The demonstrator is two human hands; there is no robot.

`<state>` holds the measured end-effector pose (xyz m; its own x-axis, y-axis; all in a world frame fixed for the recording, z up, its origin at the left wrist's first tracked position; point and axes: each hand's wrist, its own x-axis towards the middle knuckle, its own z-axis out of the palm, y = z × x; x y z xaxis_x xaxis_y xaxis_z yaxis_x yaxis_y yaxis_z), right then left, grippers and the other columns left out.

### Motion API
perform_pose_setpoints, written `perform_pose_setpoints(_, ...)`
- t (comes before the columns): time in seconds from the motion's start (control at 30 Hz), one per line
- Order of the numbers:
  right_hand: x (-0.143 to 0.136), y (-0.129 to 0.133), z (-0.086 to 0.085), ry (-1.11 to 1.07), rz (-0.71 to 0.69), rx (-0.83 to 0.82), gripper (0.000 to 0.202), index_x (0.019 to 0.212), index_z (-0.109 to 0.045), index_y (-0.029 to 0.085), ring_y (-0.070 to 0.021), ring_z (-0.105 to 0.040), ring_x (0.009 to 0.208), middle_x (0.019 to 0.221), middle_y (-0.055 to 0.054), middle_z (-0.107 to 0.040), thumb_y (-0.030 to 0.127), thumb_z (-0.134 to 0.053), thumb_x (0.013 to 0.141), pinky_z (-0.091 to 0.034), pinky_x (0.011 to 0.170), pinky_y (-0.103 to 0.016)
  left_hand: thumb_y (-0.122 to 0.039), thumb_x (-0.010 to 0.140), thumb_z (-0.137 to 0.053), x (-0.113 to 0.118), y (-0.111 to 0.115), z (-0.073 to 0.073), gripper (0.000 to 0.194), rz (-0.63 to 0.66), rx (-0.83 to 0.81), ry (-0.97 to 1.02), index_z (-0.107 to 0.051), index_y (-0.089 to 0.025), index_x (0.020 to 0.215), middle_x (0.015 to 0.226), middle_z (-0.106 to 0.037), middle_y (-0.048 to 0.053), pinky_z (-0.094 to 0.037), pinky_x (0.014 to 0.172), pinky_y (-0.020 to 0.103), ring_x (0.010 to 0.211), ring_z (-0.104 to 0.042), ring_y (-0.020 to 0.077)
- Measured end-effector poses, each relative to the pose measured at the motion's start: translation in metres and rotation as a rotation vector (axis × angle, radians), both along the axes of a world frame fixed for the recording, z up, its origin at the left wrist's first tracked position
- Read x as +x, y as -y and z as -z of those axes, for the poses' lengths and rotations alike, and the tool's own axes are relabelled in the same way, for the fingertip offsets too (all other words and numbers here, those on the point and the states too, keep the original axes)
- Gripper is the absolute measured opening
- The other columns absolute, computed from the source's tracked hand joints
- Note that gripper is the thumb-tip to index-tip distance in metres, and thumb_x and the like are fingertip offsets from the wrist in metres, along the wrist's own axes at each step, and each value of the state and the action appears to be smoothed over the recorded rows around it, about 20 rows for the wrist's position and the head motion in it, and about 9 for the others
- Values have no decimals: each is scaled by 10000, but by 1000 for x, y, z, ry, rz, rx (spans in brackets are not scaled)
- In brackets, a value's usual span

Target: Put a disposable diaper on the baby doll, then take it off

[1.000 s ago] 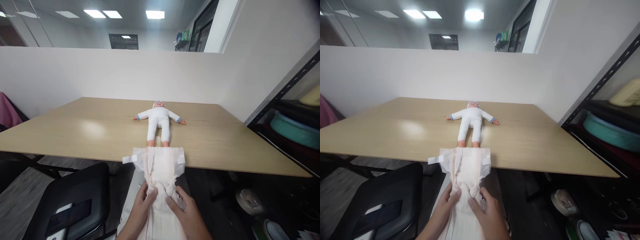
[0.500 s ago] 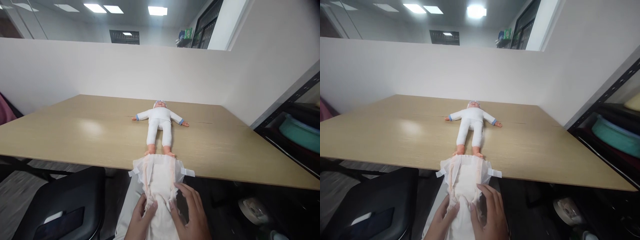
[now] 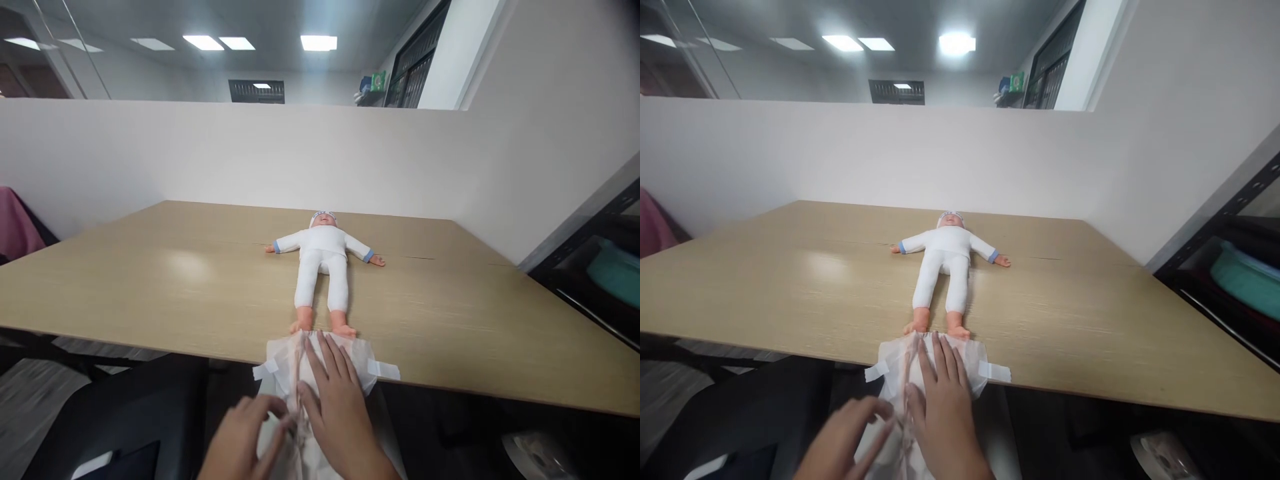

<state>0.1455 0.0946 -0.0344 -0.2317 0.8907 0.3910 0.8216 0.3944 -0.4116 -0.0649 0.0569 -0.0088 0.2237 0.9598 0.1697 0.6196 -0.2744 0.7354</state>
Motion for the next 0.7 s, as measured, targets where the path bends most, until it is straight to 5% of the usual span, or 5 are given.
perform_pose_setpoints(0.13, -2, 0, 0, 19, 8, 11, 689, 1741, -333, 322, -342, -361, 1648, 1795, -29, -339, 380, -559, 1092, -415, 1303, -617, -381, 1080, -566, -15, -66, -66, 200, 35, 385, -214, -700, -259, 995, 949, -758, 41, -542, 789, 324, 863, -697, 234)
perform_pose_setpoints(0.23, -3, 0, 0, 19, 12, 33, 696, 1745, -319, 326, -344, -360, 1648, 1794, -22, -340, 375, -556, 1093, -411, 1305, -620, -232, 1078, -505, -4, -130, -88, 286, 187, 535, -399, -671, -247, 1311, 1289, -747, 104, -522, 1030, 410, 1183, -679, 276)
perform_pose_setpoints(0.47, -3, -2, 8, 17, 16, 78, 737, 1746, -314, 338, -360, -407, 1623, 1784, -27, -362, 361, -599, 1066, -444, 1279, -622, -4, 608, -852, 44, -223, -66, 1291, 701, 583, -828, -305, -343, 1728, 1845, -189, 144, -309, 1279, 528, 1633, -321, 444)
perform_pose_setpoints(0.57, -3, -4, 13, 21, 8, 96, 757, 1747, -312, 332, -372, -434, 1606, 1777, -35, -373, 376, -617, 1056, -460, 1261, -628, 31, 544, -850, 57, -231, -64, 1322, 888, 622, -800, -360, -375, 1703, 1844, -223, 83, -298, 1292, 475, 1649, -312, 413)
perform_pose_setpoints(0.7, -2, -5, 14, 9, 6, 99, 721, 1730, -366, 317, -373, -445, 1599, 1778, -29, -369, 378, -617, 1057, -460, 1265, -608, -68, 665, -806, 67, -239, -69, 968, 985, 626, -789, -553, -306, 1568, 1801, -353, 68, -318, 1272, 491, 1591, -398, 404)
